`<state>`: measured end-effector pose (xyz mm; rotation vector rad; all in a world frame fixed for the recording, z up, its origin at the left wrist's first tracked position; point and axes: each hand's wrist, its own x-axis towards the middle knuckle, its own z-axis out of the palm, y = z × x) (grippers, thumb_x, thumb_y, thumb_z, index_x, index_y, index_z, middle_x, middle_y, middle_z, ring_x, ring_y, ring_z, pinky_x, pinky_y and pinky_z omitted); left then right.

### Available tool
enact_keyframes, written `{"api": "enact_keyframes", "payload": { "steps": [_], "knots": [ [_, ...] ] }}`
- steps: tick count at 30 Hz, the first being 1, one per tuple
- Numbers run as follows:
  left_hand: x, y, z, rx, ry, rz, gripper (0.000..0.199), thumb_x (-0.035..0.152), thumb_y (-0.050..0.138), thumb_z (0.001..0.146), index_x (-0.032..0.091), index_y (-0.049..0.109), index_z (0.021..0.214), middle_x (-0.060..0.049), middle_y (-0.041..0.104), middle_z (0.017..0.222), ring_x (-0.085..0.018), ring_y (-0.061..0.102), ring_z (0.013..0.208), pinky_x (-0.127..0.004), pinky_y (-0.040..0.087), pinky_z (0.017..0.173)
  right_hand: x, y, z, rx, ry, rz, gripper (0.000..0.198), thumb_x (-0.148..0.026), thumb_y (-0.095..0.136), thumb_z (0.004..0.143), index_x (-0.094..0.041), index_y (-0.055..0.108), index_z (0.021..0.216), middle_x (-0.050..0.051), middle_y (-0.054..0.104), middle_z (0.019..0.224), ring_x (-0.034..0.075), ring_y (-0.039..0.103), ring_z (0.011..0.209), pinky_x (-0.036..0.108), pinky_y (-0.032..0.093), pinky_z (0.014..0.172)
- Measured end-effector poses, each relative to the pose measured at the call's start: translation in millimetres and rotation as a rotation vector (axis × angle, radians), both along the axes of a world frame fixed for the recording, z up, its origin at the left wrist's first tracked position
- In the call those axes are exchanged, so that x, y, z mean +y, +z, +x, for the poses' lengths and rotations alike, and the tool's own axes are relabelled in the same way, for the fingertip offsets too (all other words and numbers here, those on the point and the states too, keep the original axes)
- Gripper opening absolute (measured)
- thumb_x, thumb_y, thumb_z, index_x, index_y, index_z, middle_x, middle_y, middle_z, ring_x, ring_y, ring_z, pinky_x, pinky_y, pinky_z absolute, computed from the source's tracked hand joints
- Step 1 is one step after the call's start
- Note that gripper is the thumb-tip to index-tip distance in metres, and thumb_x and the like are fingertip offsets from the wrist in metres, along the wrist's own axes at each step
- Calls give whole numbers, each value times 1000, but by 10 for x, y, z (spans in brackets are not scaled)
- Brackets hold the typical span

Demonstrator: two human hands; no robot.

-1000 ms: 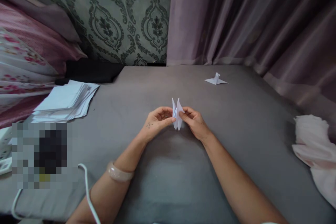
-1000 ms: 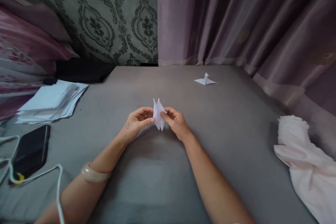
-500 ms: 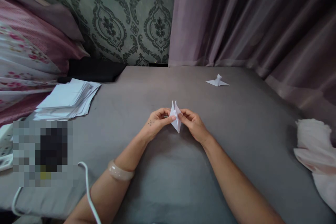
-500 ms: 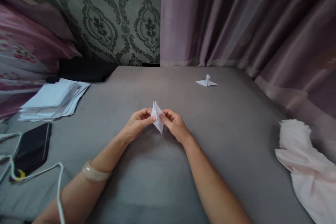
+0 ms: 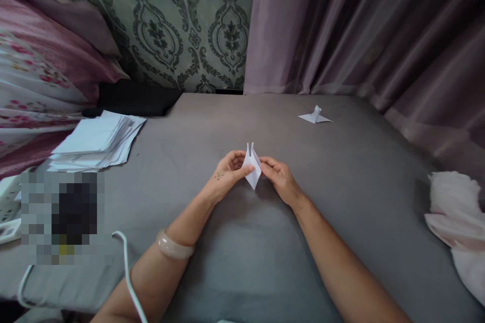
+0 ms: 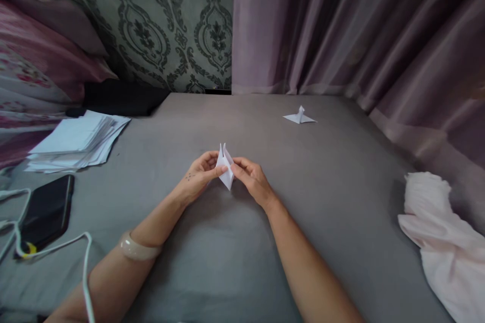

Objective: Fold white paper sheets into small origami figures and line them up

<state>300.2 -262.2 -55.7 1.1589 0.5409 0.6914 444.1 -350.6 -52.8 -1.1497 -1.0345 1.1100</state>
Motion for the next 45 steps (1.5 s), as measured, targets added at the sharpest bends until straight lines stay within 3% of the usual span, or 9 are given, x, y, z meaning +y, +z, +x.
{"api": "enact_keyframes", "payload": {
  "steps": [5, 19, 25, 28, 35, 45],
  "knots": [
    [-14, 18, -12, 44, 2, 28, 32, 32, 79, 70, 13, 65, 91, -5, 69, 87, -15, 63, 80, -31, 47, 81, 28, -14, -48, 14, -65, 3, 28, -37, 75, 73, -24, 68, 96, 0, 70, 85, 15, 63, 77, 31, 49, 75],
    [2, 36, -17, 112, 116, -89, 33, 30, 88, 55, 12, 64, 69, -2, 68, 68, -10, 59, 60, -23, 45, 63, 55, -43, -3, 43, -90, -104, 28, -41, 77, 70, -23, 74, 90, 1, 74, 87, 15, 65, 78, 31, 48, 78],
    [-3, 7, 5, 130, 110, -113, 31, 30, 87, 56, 12, 65, 68, -2, 67, 65, -10, 59, 59, -23, 45, 63, 78, -56, -27, 85, -184, -140, 21, -38, 79, 65, -22, 75, 77, 0, 73, 74, 13, 63, 68, 30, 49, 75],
    [1, -13, 19, 149, 142, -146, 31, 30, 86, 57, 11, 66, 71, -2, 67, 66, -10, 60, 58, -24, 45, 62, 95, -68, -62, 170, -218, -189, 29, -39, 81, 63, -21, 74, 85, 0, 73, 76, 12, 64, 66, 27, 51, 67],
    [38, -33, 10, 102, 223, -270, 30, 25, 85, 57, 10, 64, 72, -2, 66, 69, -11, 61, 60, -25, 48, 62, 37, -31, -134, 199, 53, -404, 34, -46, 71, 78, -13, 68, 84, 9, 73, 77, 14, 69, 61, 21, 53, 47],
    [50, -49, 5, 106, 267, -325, 24, 24, 81, 63, 11, 64, 73, -3, 65, 68, -11, 62, 58, -24, 48, 58, 19, -57, -111, 175, 167, -384, 20, -29, 67, 84, -13, 67, 95, 8, 74, 84, 12, 71, 67, 17, 58, 56]
  ]
}}
